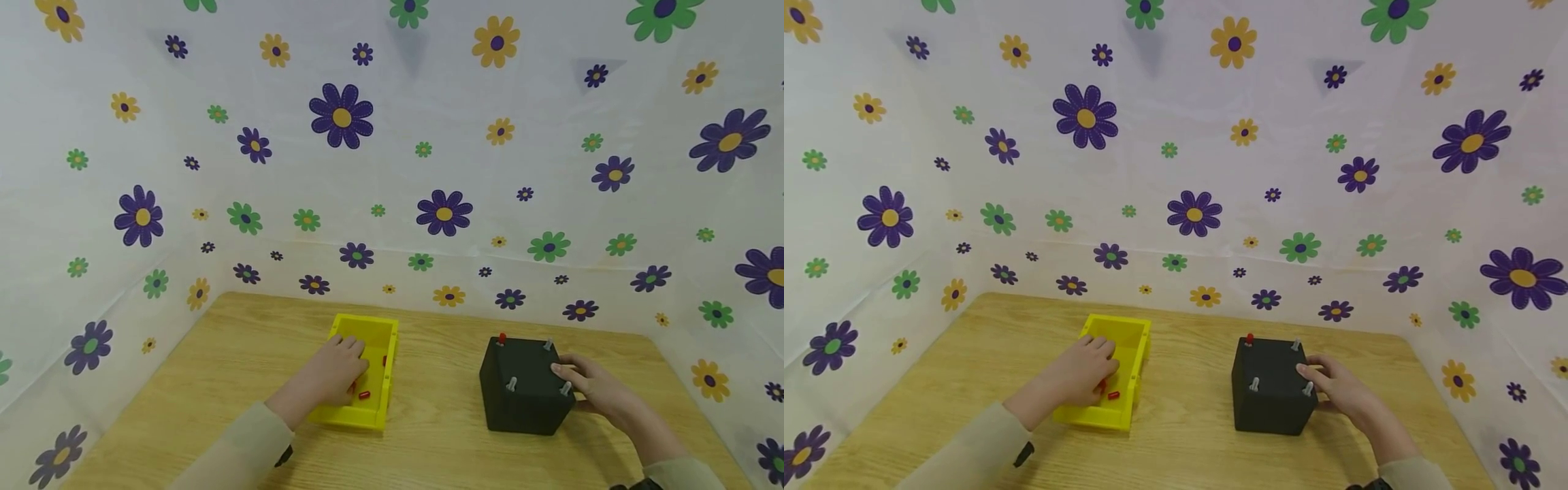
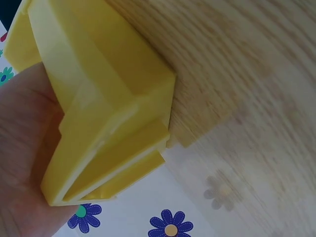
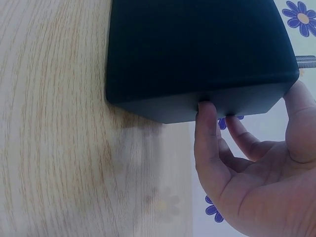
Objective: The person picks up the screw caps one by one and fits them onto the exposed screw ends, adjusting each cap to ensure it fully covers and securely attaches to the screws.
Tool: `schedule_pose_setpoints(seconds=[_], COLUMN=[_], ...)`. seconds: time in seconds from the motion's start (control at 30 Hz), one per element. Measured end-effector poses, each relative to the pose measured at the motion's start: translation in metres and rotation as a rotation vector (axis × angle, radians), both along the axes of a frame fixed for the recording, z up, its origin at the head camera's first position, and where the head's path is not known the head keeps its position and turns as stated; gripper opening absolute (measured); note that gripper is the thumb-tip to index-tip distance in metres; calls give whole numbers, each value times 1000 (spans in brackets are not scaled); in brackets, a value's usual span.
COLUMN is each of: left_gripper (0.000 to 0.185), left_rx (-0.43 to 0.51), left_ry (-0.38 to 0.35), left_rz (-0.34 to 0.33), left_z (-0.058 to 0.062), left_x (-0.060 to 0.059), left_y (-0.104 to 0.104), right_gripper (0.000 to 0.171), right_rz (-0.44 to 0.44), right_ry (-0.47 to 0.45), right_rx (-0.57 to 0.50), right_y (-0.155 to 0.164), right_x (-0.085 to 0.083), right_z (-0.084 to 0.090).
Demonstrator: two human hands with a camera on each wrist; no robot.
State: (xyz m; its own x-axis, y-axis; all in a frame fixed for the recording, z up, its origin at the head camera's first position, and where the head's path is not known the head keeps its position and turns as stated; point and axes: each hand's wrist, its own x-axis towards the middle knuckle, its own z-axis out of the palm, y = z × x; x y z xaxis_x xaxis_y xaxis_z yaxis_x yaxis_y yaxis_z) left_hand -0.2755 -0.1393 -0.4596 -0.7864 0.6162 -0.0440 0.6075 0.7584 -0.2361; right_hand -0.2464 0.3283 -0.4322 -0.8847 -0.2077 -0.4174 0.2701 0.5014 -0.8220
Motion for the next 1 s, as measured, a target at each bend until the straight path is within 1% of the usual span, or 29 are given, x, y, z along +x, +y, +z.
schedule_pose_setpoints(seconds=[0.27, 0.43, 0.53, 0.77, 1.0], left_gripper=[25, 25, 24, 22, 21], left_rx=[-31, -44, -32, 13, 5], left_ry=[-63, -91, -100, -83, -103], left_rz=[52, 69, 65, 20, 25], left_z=[4, 5, 5, 5, 7], left_x=[1, 1, 1, 0, 1], left_y=[2, 3, 2, -1, 0], right_gripper=[78, 79, 80, 79, 80], right_rz=[6, 3, -1, -2, -1], right_ry=[7, 6, 5, 7, 7], right_rx=[-3, 1, -3, -4, 0], right_y=[0, 0, -1, -1, -1], right_x=[-1, 0, 1, 1, 1], right_z=[-1, 0, 0, 1, 1])
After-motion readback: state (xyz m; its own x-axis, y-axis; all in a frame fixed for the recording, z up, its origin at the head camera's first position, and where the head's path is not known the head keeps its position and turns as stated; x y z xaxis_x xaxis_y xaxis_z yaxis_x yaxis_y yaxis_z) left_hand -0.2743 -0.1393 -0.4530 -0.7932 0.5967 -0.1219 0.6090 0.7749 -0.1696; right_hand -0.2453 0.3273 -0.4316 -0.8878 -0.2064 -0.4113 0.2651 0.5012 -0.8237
